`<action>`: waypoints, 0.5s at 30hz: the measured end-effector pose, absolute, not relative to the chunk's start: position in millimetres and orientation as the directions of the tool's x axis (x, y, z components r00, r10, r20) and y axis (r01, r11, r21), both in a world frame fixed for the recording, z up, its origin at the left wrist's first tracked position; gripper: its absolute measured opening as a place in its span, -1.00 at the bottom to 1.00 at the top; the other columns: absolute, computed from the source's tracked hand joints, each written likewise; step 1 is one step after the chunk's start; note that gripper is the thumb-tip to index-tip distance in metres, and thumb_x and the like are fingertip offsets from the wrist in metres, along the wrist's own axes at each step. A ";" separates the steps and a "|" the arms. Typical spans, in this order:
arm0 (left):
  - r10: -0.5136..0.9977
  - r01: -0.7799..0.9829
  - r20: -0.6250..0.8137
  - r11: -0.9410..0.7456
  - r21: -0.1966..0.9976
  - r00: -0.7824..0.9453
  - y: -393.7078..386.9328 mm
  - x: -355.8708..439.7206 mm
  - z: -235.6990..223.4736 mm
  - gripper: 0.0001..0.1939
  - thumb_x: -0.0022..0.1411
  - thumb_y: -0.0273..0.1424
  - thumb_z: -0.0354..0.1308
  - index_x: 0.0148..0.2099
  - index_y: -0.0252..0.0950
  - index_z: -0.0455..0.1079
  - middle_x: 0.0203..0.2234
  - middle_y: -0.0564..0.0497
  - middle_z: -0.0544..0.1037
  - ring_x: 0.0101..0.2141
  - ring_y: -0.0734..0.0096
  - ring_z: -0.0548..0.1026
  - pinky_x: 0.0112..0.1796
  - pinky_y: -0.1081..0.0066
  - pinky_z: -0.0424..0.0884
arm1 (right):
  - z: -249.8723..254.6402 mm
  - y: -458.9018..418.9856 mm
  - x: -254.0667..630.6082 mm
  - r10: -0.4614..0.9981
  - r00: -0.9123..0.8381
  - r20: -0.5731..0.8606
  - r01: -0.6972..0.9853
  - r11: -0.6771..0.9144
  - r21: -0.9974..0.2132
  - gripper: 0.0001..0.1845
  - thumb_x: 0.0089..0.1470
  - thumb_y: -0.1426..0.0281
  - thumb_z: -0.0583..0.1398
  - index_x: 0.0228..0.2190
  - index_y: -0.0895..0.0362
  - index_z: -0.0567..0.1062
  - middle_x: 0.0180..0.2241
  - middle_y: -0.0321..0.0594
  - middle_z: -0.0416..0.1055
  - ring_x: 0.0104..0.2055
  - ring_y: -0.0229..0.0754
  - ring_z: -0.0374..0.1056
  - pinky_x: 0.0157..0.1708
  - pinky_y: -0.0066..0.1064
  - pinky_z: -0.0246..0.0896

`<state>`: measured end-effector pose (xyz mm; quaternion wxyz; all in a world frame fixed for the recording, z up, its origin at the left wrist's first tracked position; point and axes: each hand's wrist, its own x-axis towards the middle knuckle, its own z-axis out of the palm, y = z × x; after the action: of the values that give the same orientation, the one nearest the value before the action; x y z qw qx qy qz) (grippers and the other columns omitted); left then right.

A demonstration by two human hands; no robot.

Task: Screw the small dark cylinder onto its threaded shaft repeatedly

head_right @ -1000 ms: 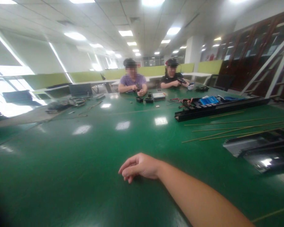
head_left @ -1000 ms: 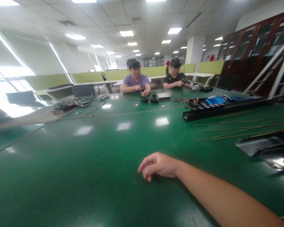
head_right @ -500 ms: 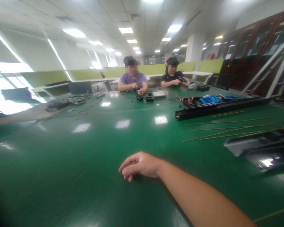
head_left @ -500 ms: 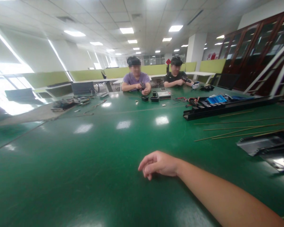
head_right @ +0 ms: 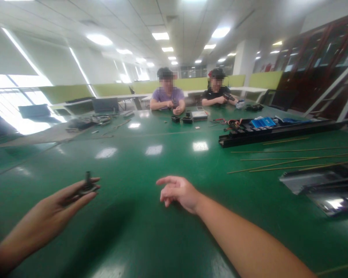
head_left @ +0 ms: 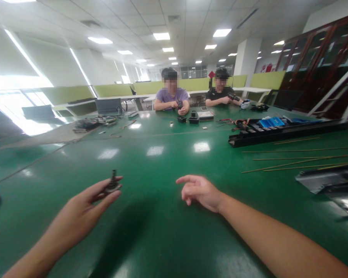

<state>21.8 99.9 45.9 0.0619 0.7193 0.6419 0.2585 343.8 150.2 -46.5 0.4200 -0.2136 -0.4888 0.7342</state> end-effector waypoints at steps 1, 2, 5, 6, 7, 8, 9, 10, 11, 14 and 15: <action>0.948 0.867 0.282 -0.262 0.423 0.149 109.5 40.0 43.0 -0.39 0.23 0.14 0.04 0.11 -0.18 0.40 -0.01 0.07 0.53 -0.05 0.21 0.49 0.04 0.21 0.42 | -47.1 152.2 344.5 0.871 -0.478 0.114 -0.425 -0.116 -0.898 -0.47 -0.11 0.34 0.35 -0.07 0.20 0.43 -0.45 -0.29 0.46 -0.52 -0.30 0.30 -0.48 -0.43 0.18; 0.920 0.834 0.287 -0.370 0.410 0.268 118.1 59.4 39.6 -0.47 0.28 0.06 0.04 0.10 -0.18 0.40 0.00 0.05 0.51 -0.02 0.22 0.47 0.06 0.25 0.40 | -47.9 154.5 345.3 0.907 -0.401 0.126 -0.420 -0.060 -0.906 -0.46 -0.12 0.37 0.33 -0.04 0.18 0.40 -0.42 -0.29 0.45 -0.50 -0.31 0.30 -0.46 -0.44 0.18; 0.827 0.733 0.210 -0.560 0.385 0.522 134.6 111.1 26.2 -0.62 0.37 -0.18 0.04 0.17 -0.13 0.35 -0.06 -0.01 0.50 -0.09 0.30 0.48 -0.01 0.35 0.41 | -52.7 160.1 347.4 0.954 -0.258 0.151 -0.267 0.080 -0.960 -0.40 -0.19 0.55 0.25 -0.03 0.15 0.34 -0.32 -0.29 0.39 -0.44 -0.32 0.30 -0.39 -0.44 0.20; 0.799 0.708 0.171 -0.593 0.384 0.577 137.4 122.7 20.6 -0.65 0.37 -0.24 0.04 0.16 -0.12 0.36 -0.08 -0.01 0.50 -0.11 0.31 0.48 -0.03 0.36 0.41 | -54.9 160.6 347.7 0.953 -0.256 0.163 -0.184 0.117 -0.976 -0.38 -0.23 0.61 0.20 -0.04 0.14 0.32 -0.29 -0.28 0.37 -0.42 -0.33 0.29 -0.38 -0.44 0.20; 0.778 0.690 0.135 -0.611 0.388 0.613 139.3 130.6 14.3 -0.68 0.37 -0.28 0.04 0.13 -0.12 0.38 -0.10 -0.01 0.50 -0.13 0.31 0.47 -0.05 0.37 0.41 | -57.1 160.2 347.7 0.947 -0.269 0.175 -0.094 0.155 -0.983 -0.35 -0.26 0.66 0.16 -0.05 0.13 0.30 -0.26 -0.28 0.36 -0.41 -0.33 0.29 -0.38 -0.45 0.20; 0.763 0.676 0.112 -0.622 0.395 0.637 140.5 135.2 7.5 -0.71 0.37 -0.31 0.04 0.10 -0.13 0.40 -0.13 -0.02 0.50 -0.15 0.31 0.47 -0.07 0.37 0.40 | -59.0 158.8 347.4 0.935 -0.301 0.188 -0.007 0.195 -0.981 -0.33 -0.28 0.69 0.12 -0.05 0.10 0.29 -0.23 -0.27 0.35 -0.39 -0.34 0.29 -0.38 -0.46 0.20; 0.755 0.664 0.102 -0.626 0.409 0.648 141.3 136.9 0.4 -0.72 0.36 -0.33 0.04 0.08 -0.14 0.40 -0.13 -0.02 0.49 -0.15 0.31 0.46 -0.07 0.36 0.40 | -60.4 156.6 346.9 0.918 -0.340 0.202 0.072 0.239 -0.968 -0.29 -0.30 0.71 0.11 -0.03 0.08 0.29 -0.19 -0.26 0.36 -0.37 -0.33 0.29 -0.39 -0.48 0.19; 0.756 0.656 0.107 -0.621 0.429 0.646 141.6 136.4 -6.8 -0.71 0.35 -0.35 0.05 0.09 -0.14 0.39 -0.13 -0.03 0.49 -0.14 0.30 0.45 -0.06 0.34 0.39 | -61.3 154.0 346.0 0.907 -0.361 0.219 0.139 0.284 -0.949 -0.26 -0.31 0.73 0.10 -0.02 0.06 0.29 -0.18 -0.27 0.37 -0.35 -0.32 0.30 -0.37 -0.48 0.20; 0.767 0.651 0.124 -0.607 0.456 0.629 141.7 134.5 -13.6 -0.68 0.34 -0.36 0.07 0.12 -0.14 0.36 -0.11 -0.04 0.48 -0.12 0.28 0.44 -0.05 0.32 0.39 | -61.6 151.2 345.0 0.897 -0.376 0.233 0.196 0.323 -0.926 -0.24 -0.30 0.73 0.11 0.00 0.04 0.28 -0.16 -0.27 0.38 -0.33 -0.31 0.30 -0.34 -0.47 0.21; 0.820 0.643 0.163 -0.538 0.545 0.548 140.5 127.4 -28.4 -0.61 0.27 -0.38 0.16 0.14 -0.17 0.30 -0.05 -0.06 0.46 -0.07 0.25 0.44 -0.01 0.27 0.38 | -59.8 144.7 341.6 0.894 -0.372 0.251 0.335 0.381 -0.861 -0.23 -0.25 0.70 0.14 0.04 0.01 0.26 -0.19 -0.30 0.41 -0.35 -0.29 0.29 -0.32 -0.44 0.22; 0.837 0.644 0.160 -0.512 0.569 0.524 139.9 125.9 -30.8 -0.63 0.24 -0.37 0.18 0.10 -0.19 0.32 -0.07 -0.05 0.47 -0.09 0.25 0.45 -0.02 0.27 0.39 | -59.0 143.5 340.8 0.894 -0.370 0.252 0.357 0.387 -0.850 -0.25 -0.23 0.69 0.15 0.04 0.02 0.26 -0.20 -0.30 0.42 -0.35 -0.28 0.30 -0.32 -0.44 0.22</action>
<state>125.9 139.9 -30.8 0.2265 0.8430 0.4390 0.2129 340.8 143.5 -59.0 0.3725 -0.4199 -0.7450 0.3605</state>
